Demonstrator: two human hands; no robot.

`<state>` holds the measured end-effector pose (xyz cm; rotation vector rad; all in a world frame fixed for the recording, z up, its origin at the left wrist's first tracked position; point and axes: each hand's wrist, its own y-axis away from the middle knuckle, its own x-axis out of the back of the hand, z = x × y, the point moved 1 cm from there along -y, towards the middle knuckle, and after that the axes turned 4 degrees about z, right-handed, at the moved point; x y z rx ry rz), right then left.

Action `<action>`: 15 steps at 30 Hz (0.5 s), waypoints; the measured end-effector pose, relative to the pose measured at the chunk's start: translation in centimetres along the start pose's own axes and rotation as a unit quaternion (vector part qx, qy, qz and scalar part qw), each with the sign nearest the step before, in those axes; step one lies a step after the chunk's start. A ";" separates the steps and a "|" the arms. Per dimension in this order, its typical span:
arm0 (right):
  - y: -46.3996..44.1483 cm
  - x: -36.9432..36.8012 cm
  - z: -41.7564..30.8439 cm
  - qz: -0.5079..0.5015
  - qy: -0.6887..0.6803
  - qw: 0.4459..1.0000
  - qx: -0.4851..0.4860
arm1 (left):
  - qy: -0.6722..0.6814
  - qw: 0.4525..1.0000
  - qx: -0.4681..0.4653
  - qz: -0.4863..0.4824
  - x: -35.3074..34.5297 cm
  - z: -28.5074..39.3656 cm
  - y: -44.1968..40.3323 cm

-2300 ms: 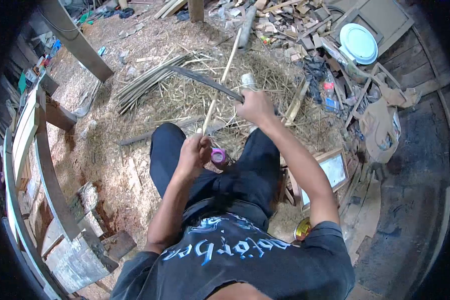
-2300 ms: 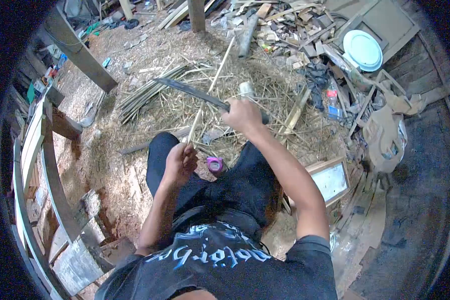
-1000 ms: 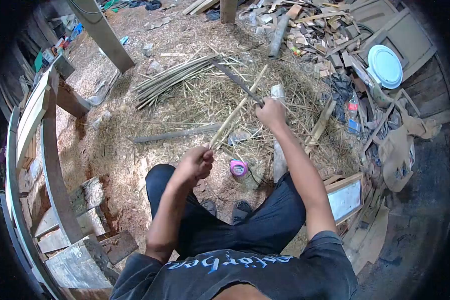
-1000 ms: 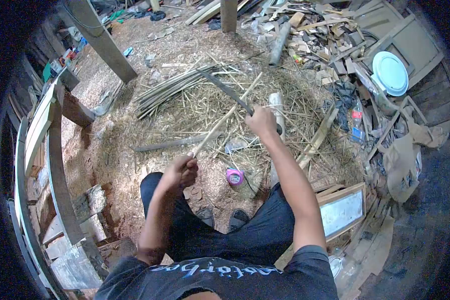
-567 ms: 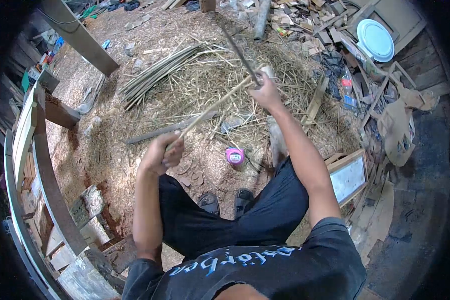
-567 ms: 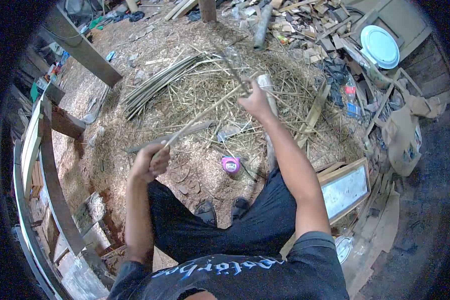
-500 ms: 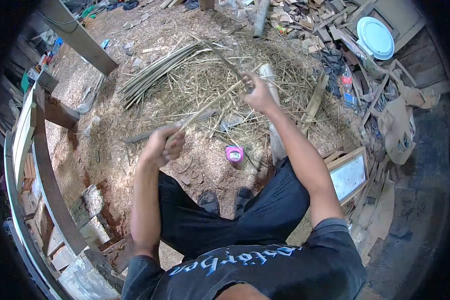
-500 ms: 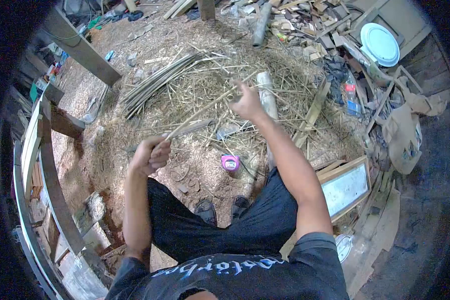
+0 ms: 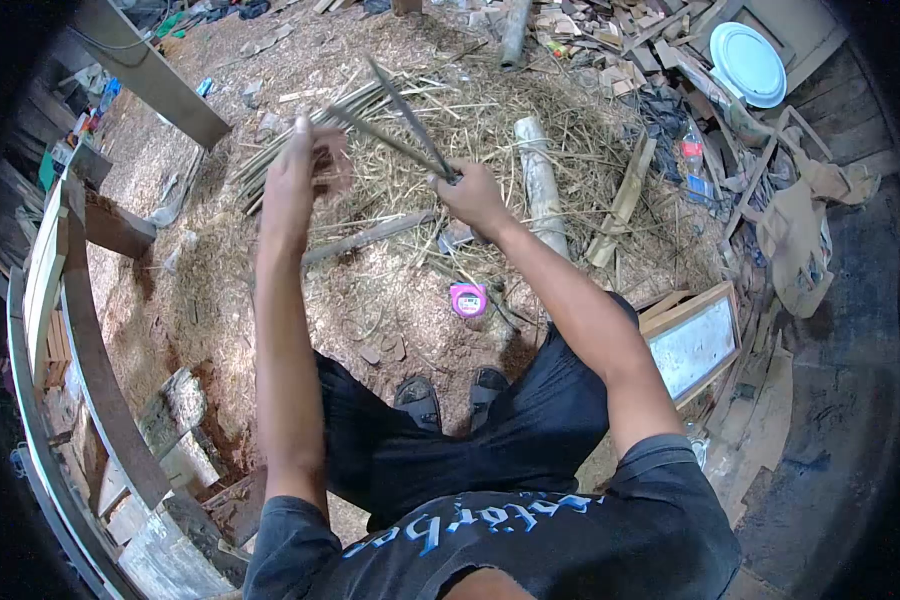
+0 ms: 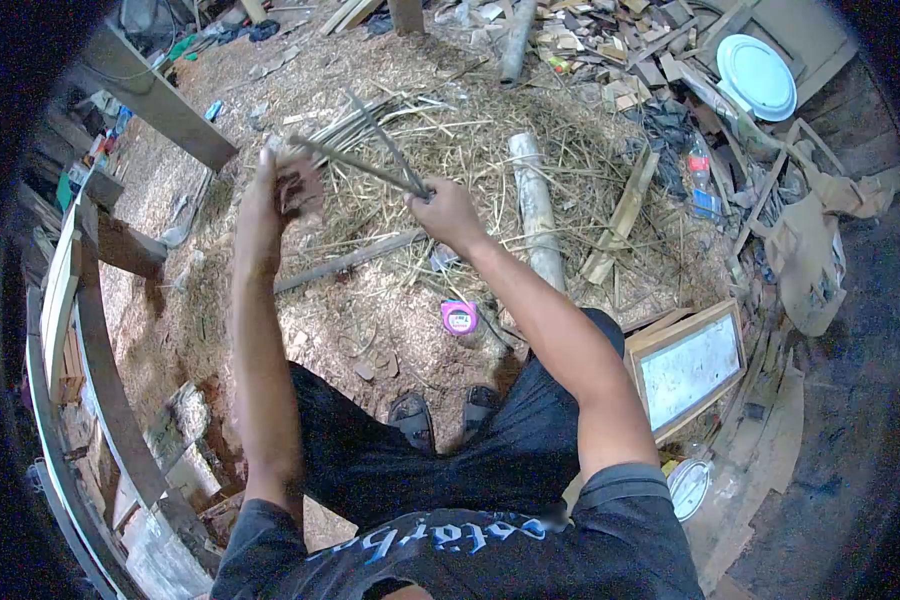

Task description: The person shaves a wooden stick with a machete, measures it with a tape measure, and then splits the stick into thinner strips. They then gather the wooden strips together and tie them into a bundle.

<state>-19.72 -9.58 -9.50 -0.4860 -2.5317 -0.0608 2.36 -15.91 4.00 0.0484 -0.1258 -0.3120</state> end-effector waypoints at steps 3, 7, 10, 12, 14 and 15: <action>-0.2 -1.2 1.8 0.032 -0.015 0.999 0.018 | -0.003 0.985 -0.175 0.000 -2.3 -0.7 -0.1; 1.0 -1.3 3.0 -0.010 -0.079 0.996 -0.028 | 0.088 0.955 -0.283 -0.025 -5.5 -2.7 -0.5; 1.0 -0.7 3.4 -0.044 -0.095 0.994 -0.035 | 0.052 0.953 -0.297 0.012 -6.9 -3.0 -1.1; 1.1 -0.4 3.2 -0.037 -0.090 0.995 -0.026 | 0.066 0.958 -0.279 0.026 -7.5 -2.9 -1.5; 1.8 -0.1 2.6 -0.008 -0.058 0.998 -0.007 | 0.042 0.952 -0.301 0.044 -7.6 -3.3 -2.4; 2.2 -0.4 2.9 -0.005 -0.057 0.998 -0.007 | 0.015 0.944 -0.323 0.068 -7.5 -3.4 -2.8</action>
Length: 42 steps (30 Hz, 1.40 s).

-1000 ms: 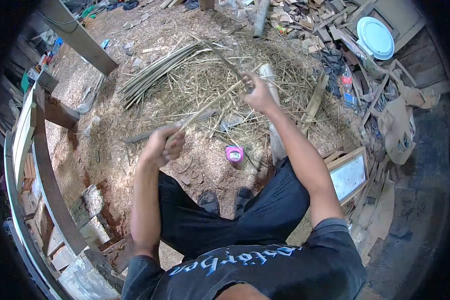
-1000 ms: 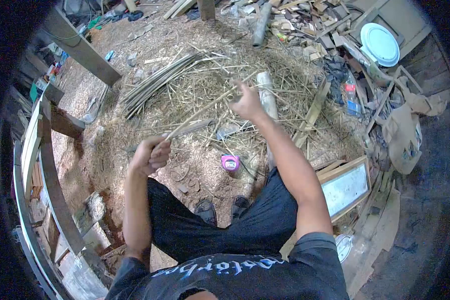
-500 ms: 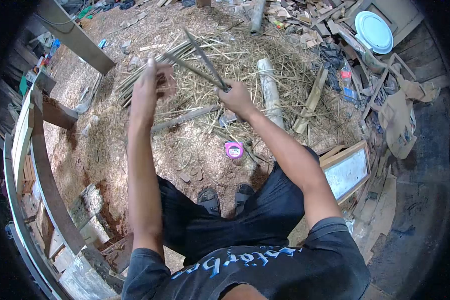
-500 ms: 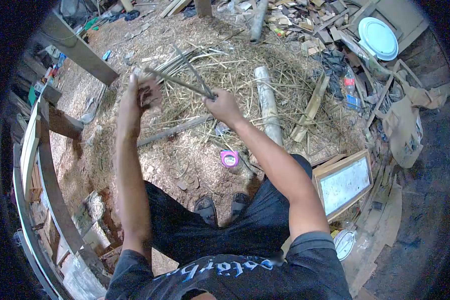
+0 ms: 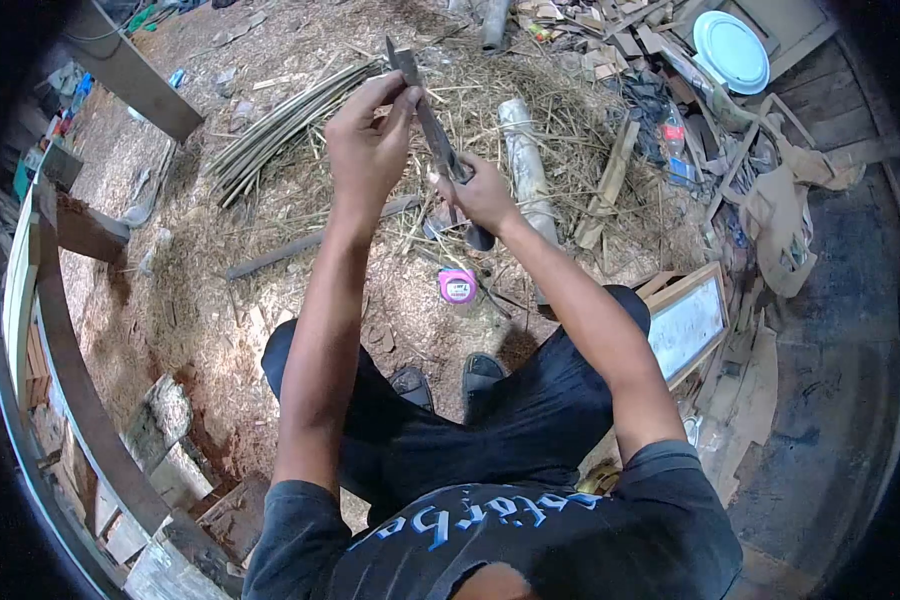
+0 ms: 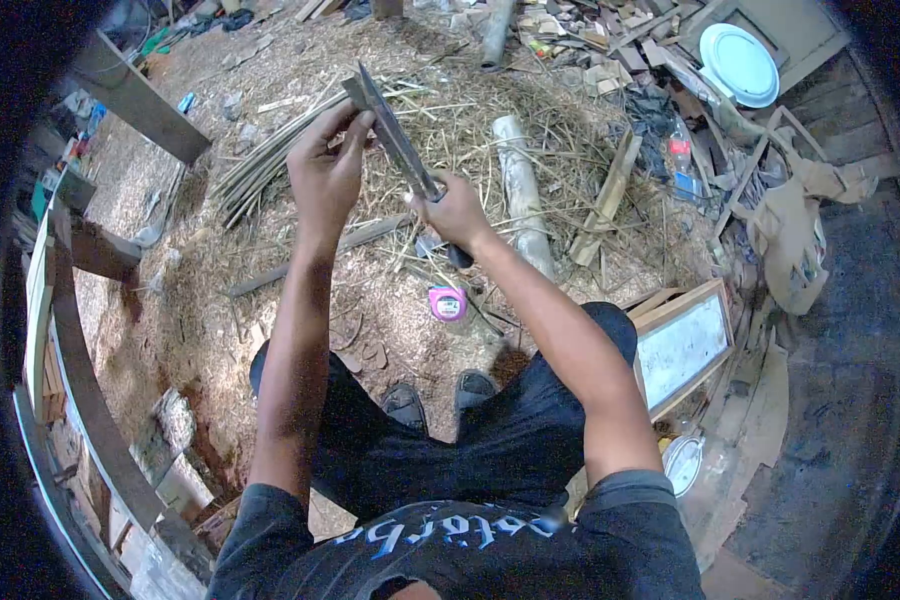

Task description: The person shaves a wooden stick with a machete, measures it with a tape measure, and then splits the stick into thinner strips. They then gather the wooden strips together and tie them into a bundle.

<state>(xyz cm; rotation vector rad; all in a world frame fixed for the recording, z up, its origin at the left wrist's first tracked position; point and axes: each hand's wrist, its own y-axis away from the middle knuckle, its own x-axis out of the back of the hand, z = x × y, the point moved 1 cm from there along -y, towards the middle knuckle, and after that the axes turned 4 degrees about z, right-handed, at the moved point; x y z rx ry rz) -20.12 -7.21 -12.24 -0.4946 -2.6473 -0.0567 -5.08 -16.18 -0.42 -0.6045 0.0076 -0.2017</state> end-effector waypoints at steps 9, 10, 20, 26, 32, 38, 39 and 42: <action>3.6 2.1 -4.2 0.115 0.020 0.993 -0.007 | -0.054 0.996 -0.068 -0.006 -0.7 -0.9 -0.1; 3.6 2.3 -4.7 0.145 0.070 0.985 0.059 | -0.036 0.998 -0.058 -0.013 -1.1 -1.4 0.0; 3.9 3.8 -6.0 0.119 0.032 0.992 0.026 | -0.045 0.995 -0.080 0.036 -1.4 -0.3 -0.9; 3.6 3.7 -5.7 0.114 0.046 0.992 0.039 | -0.096 0.989 -0.102 0.036 -2.4 -1.5 -1.0; 3.9 3.6 -8.0 0.137 0.004 0.984 0.116 | -0.086 0.993 -0.079 0.030 -2.8 -0.9 -1.1; 3.8 3.5 -8.0 0.088 0.030 0.994 0.050 | -0.123 0.982 -0.138 0.030 -2.8 -0.7 -1.2; 3.8 3.3 -7.9 0.087 0.029 0.995 0.048 | -0.123 0.983 -0.136 0.029 -2.8 -0.7 -1.2; 3.6 2.8 -7.1 0.110 0.046 0.987 0.112 | -0.105 0.988 -0.112 0.028 -2.7 -1.1 -1.2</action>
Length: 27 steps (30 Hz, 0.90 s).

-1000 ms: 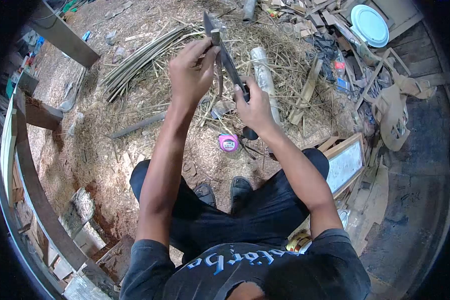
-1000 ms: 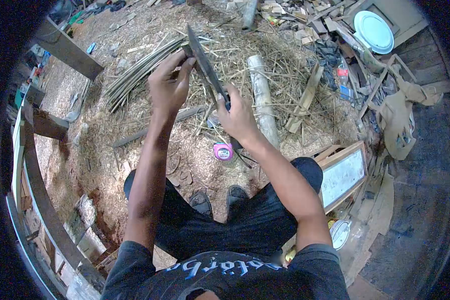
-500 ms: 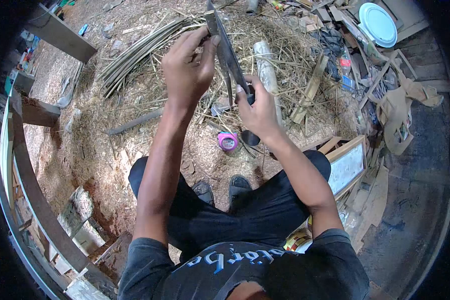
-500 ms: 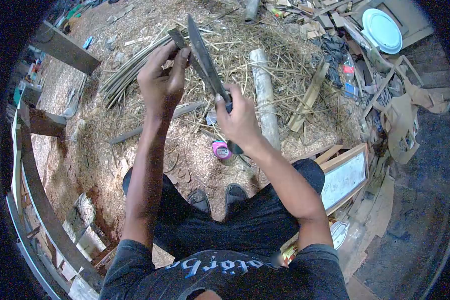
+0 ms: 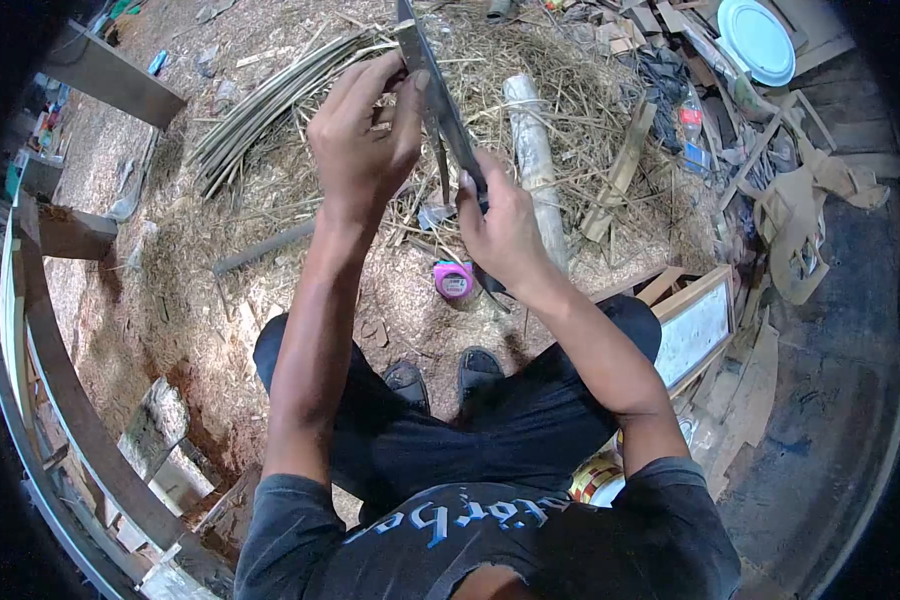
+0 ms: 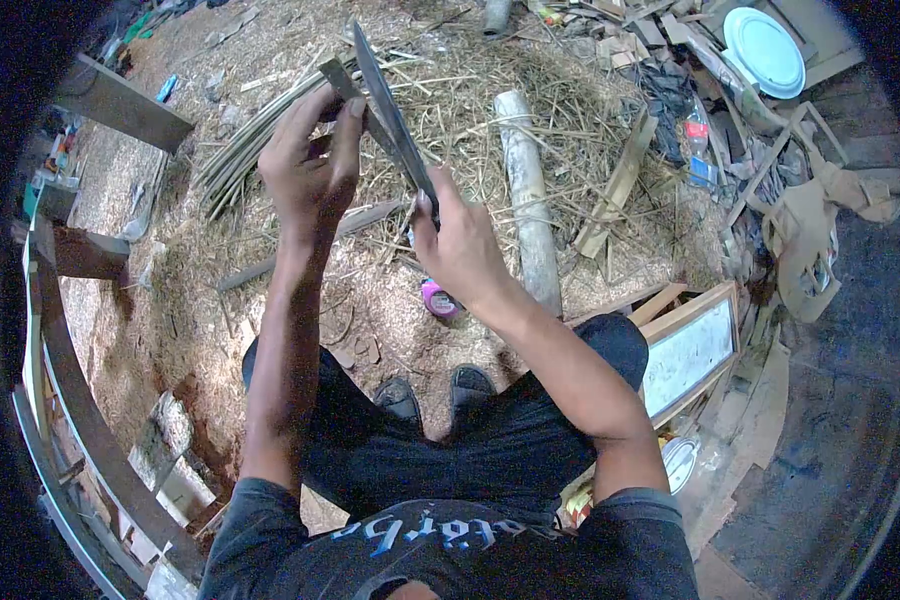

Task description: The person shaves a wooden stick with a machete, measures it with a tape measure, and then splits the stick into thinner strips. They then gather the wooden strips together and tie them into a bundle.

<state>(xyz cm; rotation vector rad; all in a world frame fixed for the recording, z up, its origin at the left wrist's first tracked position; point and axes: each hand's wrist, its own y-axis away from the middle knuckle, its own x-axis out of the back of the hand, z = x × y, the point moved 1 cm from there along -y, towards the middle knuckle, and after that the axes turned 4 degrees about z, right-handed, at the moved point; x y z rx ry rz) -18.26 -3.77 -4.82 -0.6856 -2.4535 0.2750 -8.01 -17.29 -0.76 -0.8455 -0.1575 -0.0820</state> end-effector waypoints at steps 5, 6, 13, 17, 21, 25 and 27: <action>-0.5 -0.5 0.6 -0.037 0.018 0.999 -0.032 | -0.022 1.000 -0.008 0.016 0.1 -0.8 -0.1; -0.5 -0.6 0.5 -0.038 0.017 0.999 -0.031 | -0.023 1.000 -0.009 0.017 0.1 -0.7 -0.1; -0.2 -1.7 4.4 -0.139 0.060 0.973 -0.176 | -0.018 1.000 0.017 0.002 0.3 -0.5 -0.2; 0.7 -3.0 6.2 -0.118 0.067 0.978 -0.159 | -0.003 1.000 0.009 0.005 0.3 -1.0 -0.4; 3.3 -5.2 12.6 -0.157 0.099 0.963 -0.198 | -0.001 0.999 0.031 0.023 1.4 -2.1 -0.3; 5.0 -5.6 13.8 -0.174 0.095 0.960 -0.199 | 0.000 0.999 0.038 0.019 2.0 -2.6 0.0; 5.2 -6.0 14.7 -0.154 0.095 0.968 -0.173 | 0.025 0.998 0.048 0.017 2.2 -2.8 0.1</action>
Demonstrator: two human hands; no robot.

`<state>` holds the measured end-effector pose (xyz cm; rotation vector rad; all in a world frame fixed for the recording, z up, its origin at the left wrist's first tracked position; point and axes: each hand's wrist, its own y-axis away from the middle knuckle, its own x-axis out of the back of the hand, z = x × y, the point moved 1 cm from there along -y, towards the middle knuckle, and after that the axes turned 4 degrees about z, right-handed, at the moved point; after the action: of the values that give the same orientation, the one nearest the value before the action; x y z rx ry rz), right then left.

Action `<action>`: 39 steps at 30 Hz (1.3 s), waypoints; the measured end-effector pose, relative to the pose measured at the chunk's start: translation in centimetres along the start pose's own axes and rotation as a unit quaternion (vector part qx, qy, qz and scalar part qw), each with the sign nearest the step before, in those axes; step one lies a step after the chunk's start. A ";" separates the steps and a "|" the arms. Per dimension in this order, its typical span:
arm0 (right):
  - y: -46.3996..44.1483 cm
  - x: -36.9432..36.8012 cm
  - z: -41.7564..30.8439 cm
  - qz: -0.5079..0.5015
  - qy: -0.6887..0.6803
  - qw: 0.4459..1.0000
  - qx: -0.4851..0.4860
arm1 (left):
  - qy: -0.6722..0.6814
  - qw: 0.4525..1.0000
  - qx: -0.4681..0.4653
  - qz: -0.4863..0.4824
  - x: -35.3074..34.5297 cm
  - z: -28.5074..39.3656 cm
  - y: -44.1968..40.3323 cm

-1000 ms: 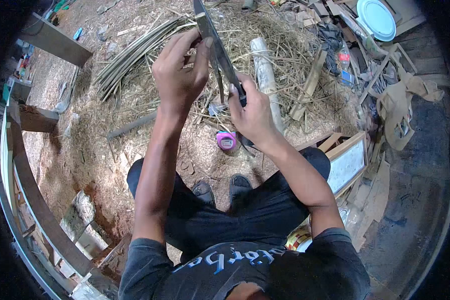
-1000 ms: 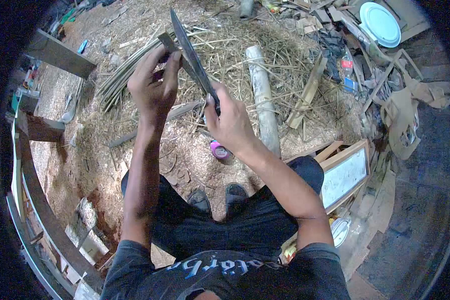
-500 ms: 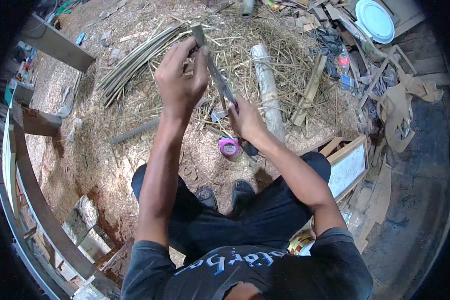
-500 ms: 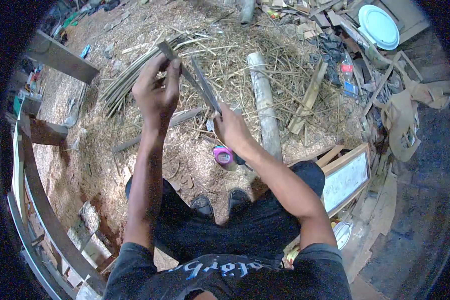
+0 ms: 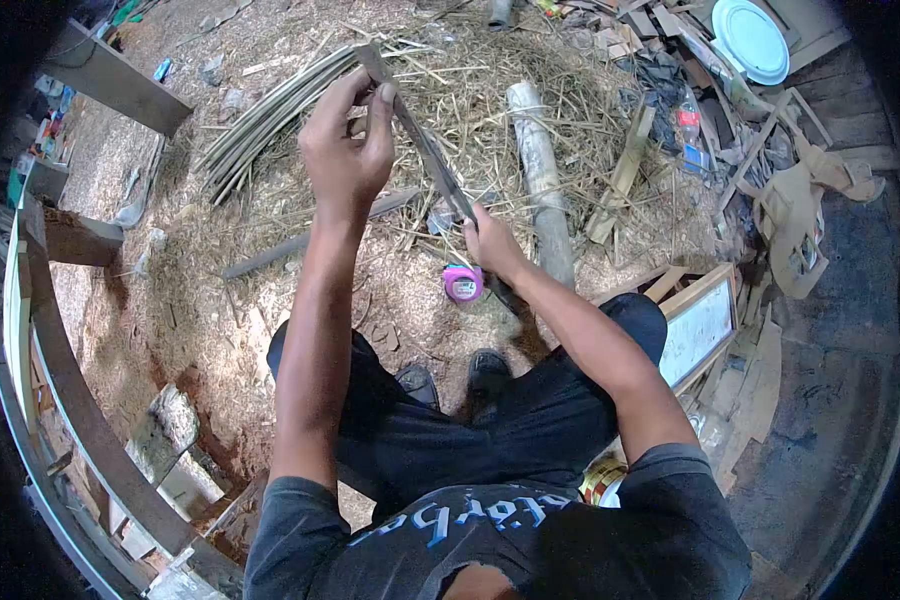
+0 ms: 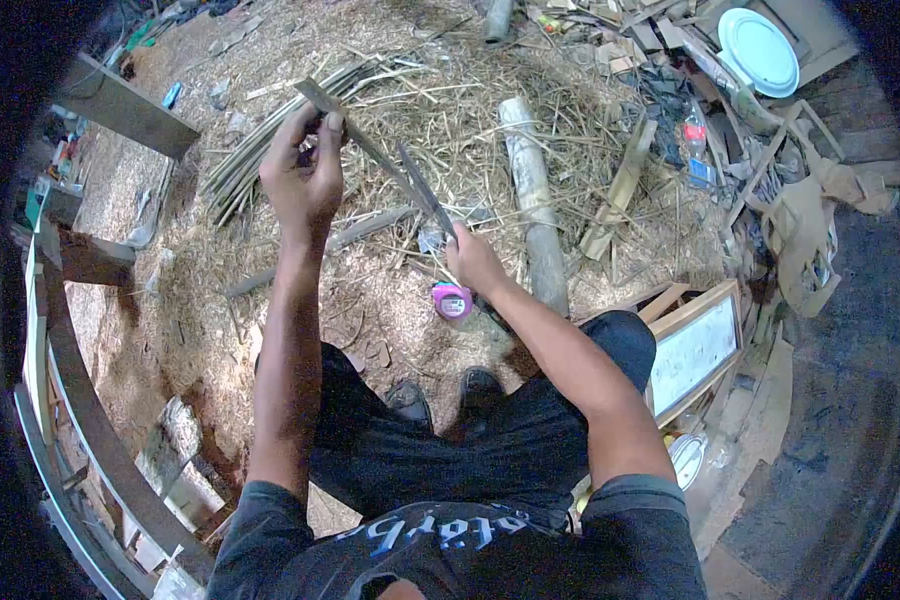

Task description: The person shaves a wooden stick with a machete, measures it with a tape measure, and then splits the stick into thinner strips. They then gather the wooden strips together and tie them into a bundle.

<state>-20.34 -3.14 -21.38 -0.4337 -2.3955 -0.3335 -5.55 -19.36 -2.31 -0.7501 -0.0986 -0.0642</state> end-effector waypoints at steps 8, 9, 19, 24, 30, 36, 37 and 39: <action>1.0 0.8 -2.6 0.049 -0.022 0.998 -0.018 | 0.005 1.000 0.014 -0.020 0.3 0.6 0.4; 1.4 0.3 -1.2 0.051 -0.020 0.998 -0.020 | 0.006 1.000 0.019 -0.021 0.1 1.1 0.4; 3.0 0.0 1.9 -0.016 0.075 0.996 -0.039 | 0.008 1.000 0.024 -0.008 0.2 0.8 0.4; 3.0 -0.1 2.3 -0.012 0.052 0.998 -0.028 | 0.018 0.999 0.028 -0.009 0.0 0.2 0.6; 3.3 -0.4 3.9 0.005 0.118 0.993 -0.015 | -0.011 1.000 -0.002 -0.025 0.1 1.1 0.4; 3.8 -0.1 6.8 -0.059 0.129 0.989 -0.028 | 0.024 1.000 0.015 -0.008 -0.3 0.6 0.8; 3.9 -0.2 6.5 -0.055 0.127 0.990 -0.028 | 0.021 1.000 0.014 -0.016 -0.3 0.5 0.7; 3.8 0.3 5.4 -0.004 0.090 0.996 -0.023 | 0.014 1.000 0.009 -0.010 -0.5 0.6 0.8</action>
<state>-22.15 2.25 -24.72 -0.3970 -2.2191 -0.4142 -5.98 -18.35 -2.43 -0.7307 -0.0809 -0.0929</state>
